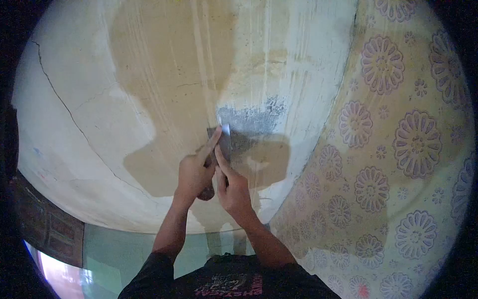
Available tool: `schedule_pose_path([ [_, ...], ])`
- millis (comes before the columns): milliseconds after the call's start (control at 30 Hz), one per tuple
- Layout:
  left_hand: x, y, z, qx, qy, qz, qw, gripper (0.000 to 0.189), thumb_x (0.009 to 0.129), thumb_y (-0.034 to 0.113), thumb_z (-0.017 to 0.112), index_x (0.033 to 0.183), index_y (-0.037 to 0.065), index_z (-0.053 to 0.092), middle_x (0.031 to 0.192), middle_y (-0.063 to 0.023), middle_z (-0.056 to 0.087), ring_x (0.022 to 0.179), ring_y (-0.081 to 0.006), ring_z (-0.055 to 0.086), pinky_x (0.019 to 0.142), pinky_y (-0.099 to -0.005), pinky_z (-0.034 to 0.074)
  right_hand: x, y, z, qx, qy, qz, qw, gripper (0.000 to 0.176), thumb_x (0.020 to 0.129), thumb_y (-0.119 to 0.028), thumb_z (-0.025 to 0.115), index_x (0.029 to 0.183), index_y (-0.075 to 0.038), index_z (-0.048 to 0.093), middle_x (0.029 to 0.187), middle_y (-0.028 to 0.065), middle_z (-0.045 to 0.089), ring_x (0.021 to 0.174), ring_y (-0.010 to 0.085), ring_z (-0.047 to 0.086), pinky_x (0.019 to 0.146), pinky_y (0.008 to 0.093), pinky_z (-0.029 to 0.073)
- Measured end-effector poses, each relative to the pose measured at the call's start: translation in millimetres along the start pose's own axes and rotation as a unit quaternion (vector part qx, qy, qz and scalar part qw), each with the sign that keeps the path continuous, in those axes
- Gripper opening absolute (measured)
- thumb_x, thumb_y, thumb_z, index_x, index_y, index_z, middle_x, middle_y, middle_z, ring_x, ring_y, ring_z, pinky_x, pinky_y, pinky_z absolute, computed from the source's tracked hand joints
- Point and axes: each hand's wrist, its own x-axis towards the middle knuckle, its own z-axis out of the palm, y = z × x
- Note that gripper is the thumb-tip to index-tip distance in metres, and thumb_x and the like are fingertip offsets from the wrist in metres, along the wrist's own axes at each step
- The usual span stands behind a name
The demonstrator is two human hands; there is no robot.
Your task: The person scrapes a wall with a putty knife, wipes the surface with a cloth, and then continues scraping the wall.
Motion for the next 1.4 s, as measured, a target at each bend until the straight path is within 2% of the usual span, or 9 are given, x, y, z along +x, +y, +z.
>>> schedule_pose_path([
  [67, -18.0, -8.0, 13.4, -0.012, -0.09, -0.063, 0.994, 0.088, 0.082, 0.009, 0.068, 0.154, 0.045, 0.032, 0.1, -0.0135, 0.07, 0.074, -0.034, 0.069, 0.063, -0.042, 0.056, -8.2, 20.4, 7.9, 0.011, 0.017, -0.038, 0.999, 0.05, 0.103, -0.01, 0.051, 0.152, -0.011, 0.043, 0.092, 0.0243, 0.063, 0.079, 0.016, 0.058, 0.077, 0.0296, 0.048],
  [267, 2.2, -4.2, -5.5, -0.023, -0.025, -0.021, 0.999, 0.085, 0.083, 0.009, 0.068, 0.153, 0.045, 0.034, 0.108, -0.0152, 0.071, 0.073, -0.0359, 0.07, 0.063, -0.0431, 0.056, 2.8, 5.3, 13.0, 0.002, 0.019, 0.011, 1.0, 0.049, 0.101, -0.006, 0.051, 0.15, -0.011, 0.045, 0.117, 0.0333, 0.063, 0.111, 0.0313, 0.067, 0.088, 0.0337, 0.05],
  [433, -23.0, -15.6, 19.4, -0.03, -0.026, -0.012, 0.999, 0.083, 0.084, 0.009, 0.067, 0.152, 0.045, 0.036, 0.112, -0.0155, 0.07, 0.074, -0.0362, 0.07, 0.063, -0.0431, 0.056, -13.0, 34.7, 17.8, -0.021, 0.062, -0.085, 0.994, 0.049, 0.101, -0.007, 0.053, 0.15, -0.013, 0.046, 0.095, 0.0269, 0.065, 0.083, 0.0205, 0.068, 0.076, 0.0313, 0.051],
  [667, -2.6, -3.4, -8.1, -0.033, -0.059, -0.049, 0.996, 0.085, 0.085, 0.009, 0.066, 0.154, 0.046, 0.032, 0.111, -0.0157, 0.07, 0.071, -0.0361, 0.069, 0.062, -0.0438, 0.056, -0.5, -1.2, 12.7, -0.01, 0.007, 0.054, 0.998, 0.049, 0.101, -0.006, 0.052, 0.149, -0.013, 0.047, 0.106, 0.0312, 0.065, 0.089, 0.0297, 0.071, 0.075, 0.0336, 0.051],
  [833, -48.5, -31.8, 37.8, 0.005, -0.079, -0.051, 0.996, 0.086, 0.085, 0.009, 0.066, 0.154, 0.046, 0.03, 0.099, -0.0158, 0.071, 0.065, -0.0367, 0.068, 0.06, -0.0445, 0.055, -31.9, 49.8, 27.9, -0.015, 0.065, -0.073, 0.995, 0.049, 0.101, -0.006, 0.053, 0.149, -0.013, 0.047, 0.103, 0.0301, 0.064, 0.079, 0.0221, 0.067, 0.073, 0.0332, 0.05],
  [967, -42.8, -37.8, 38.9, -0.007, -0.032, -0.041, 0.999, 0.086, 0.086, 0.01, 0.065, 0.155, 0.047, 0.028, 0.086, -0.016, 0.07, 0.064, -0.0365, 0.067, 0.059, -0.0449, 0.054, -21.2, 40.7, 29.3, 0.003, 0.065, -0.055, 0.996, 0.048, 0.101, -0.007, 0.053, 0.149, -0.013, 0.048, 0.106, 0.0309, 0.064, 0.084, 0.0266, 0.07, 0.076, 0.0332, 0.051],
  [1033, -30.9, -25.1, 16.9, -0.018, -0.056, -0.057, 0.997, 0.086, 0.086, 0.01, 0.065, 0.155, 0.047, 0.028, 0.083, -0.0167, 0.07, 0.064, -0.0368, 0.067, 0.059, -0.0451, 0.054, -10.9, 8.3, 20.8, -0.023, -0.019, 0.104, 0.994, 0.044, 0.104, -0.011, 0.05, 0.148, -0.007, 0.048, 0.124, 0.0246, 0.066, 0.098, 0.015, 0.064, 0.084, 0.031, 0.05],
  [1300, -62.0, -35.6, 46.0, -0.06, -0.131, -0.117, 0.983, 0.087, 0.084, 0.009, 0.067, 0.154, 0.046, 0.03, 0.08, -0.0183, 0.068, 0.062, -0.0365, 0.066, 0.059, -0.0441, 0.053, -36.8, 48.8, 27.8, 0.021, 0.008, 0.03, 0.999, 0.042, 0.105, -0.012, 0.05, 0.146, -0.005, 0.05, 0.126, 0.0231, 0.066, 0.107, 0.0167, 0.065, 0.088, 0.031, 0.05],
  [1400, -42.2, -33.6, 33.9, -0.061, -0.03, -0.056, 0.996, 0.088, 0.083, 0.008, 0.068, 0.154, 0.046, 0.031, 0.073, -0.0164, 0.066, 0.06, -0.0357, 0.065, 0.059, -0.0445, 0.053, -18.5, 37.4, 33.5, -0.036, 0.058, -0.035, 0.997, 0.051, 0.1, -0.005, 0.055, 0.149, -0.011, 0.047, 0.094, 0.0284, 0.065, 0.075, 0.0289, 0.066, 0.073, 0.033, 0.051],
])
